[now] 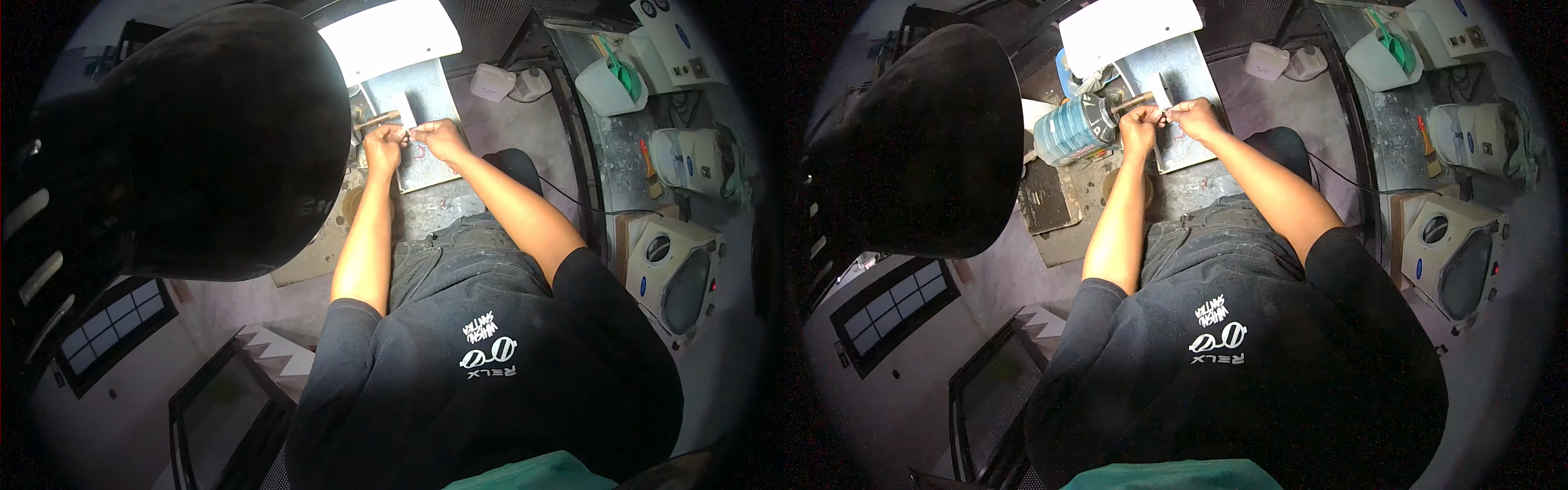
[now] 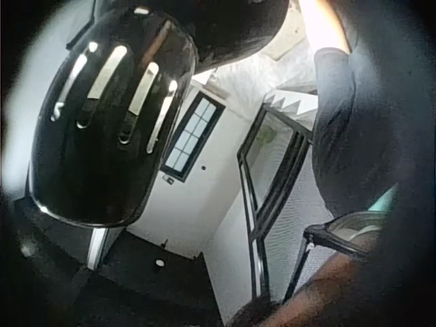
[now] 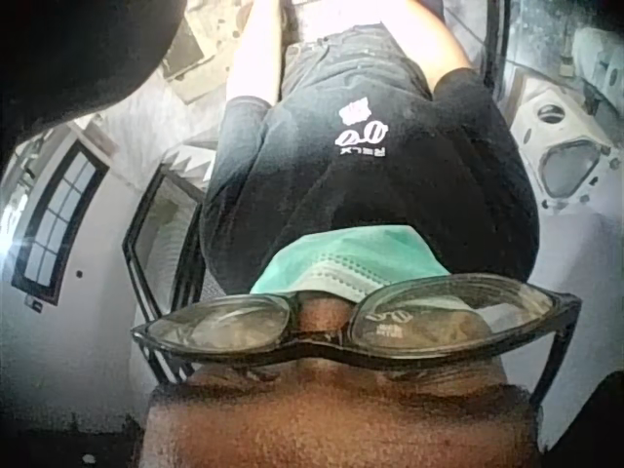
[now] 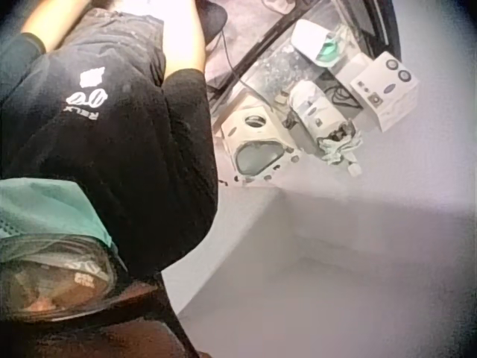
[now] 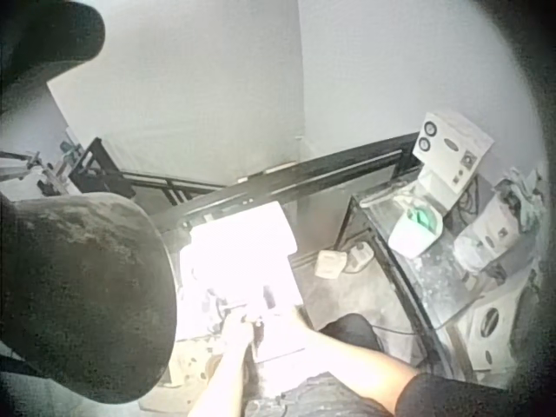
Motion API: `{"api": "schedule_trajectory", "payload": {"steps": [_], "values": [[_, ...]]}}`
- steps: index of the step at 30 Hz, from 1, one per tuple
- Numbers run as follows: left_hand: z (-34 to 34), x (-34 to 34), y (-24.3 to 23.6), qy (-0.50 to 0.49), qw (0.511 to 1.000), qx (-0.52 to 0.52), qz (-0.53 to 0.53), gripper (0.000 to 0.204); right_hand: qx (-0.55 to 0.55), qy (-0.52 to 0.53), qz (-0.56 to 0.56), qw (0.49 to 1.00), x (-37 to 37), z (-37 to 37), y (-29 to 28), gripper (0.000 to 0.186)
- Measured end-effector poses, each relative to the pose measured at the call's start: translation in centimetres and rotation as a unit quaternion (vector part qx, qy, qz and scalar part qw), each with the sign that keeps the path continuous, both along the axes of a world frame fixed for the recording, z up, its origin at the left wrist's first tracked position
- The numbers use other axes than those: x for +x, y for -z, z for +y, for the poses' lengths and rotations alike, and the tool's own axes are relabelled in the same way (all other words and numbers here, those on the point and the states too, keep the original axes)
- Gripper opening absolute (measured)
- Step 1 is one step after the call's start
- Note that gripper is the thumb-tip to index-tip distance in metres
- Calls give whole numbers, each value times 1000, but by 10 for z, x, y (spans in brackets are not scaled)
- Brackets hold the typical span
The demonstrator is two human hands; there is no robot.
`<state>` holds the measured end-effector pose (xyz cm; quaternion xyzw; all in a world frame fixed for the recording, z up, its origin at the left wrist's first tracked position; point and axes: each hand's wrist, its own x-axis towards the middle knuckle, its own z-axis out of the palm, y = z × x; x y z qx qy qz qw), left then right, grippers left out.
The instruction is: The person polishes a dental prosthesis using a rotating wheel machine, dips fingers into a container of liquid, and rubs the dental piece by hand.
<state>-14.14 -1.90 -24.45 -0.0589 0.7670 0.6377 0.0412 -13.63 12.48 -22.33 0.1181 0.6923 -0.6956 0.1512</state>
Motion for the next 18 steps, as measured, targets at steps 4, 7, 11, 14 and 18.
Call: {"api": "schedule_trajectory", "payload": {"steps": [4, 7, 11, 14, 18], "values": [[5, 4, 0, -5, 999, 9, 34, 5, 14, -5, 7, 1000, 1, 2, 3, 12], [9, 5, 1, -25, 999, -17, 33, 4, -10, 4, -14, 1000, -1, 3, 5, 11], [9, 18, -4, -54, 988, -99, 104, 4, 32, -21, -9, 999, 3, 6, -12, 11], [14, 22, -14, -62, 962, -167, 209, 7, 39, -19, 14, 999, 3, 7, -8, 12], [16, 25, -16, -66, 936, -188, 291, 8, 8, -14, 26, 1000, 3, 9, -4, 12]]}}
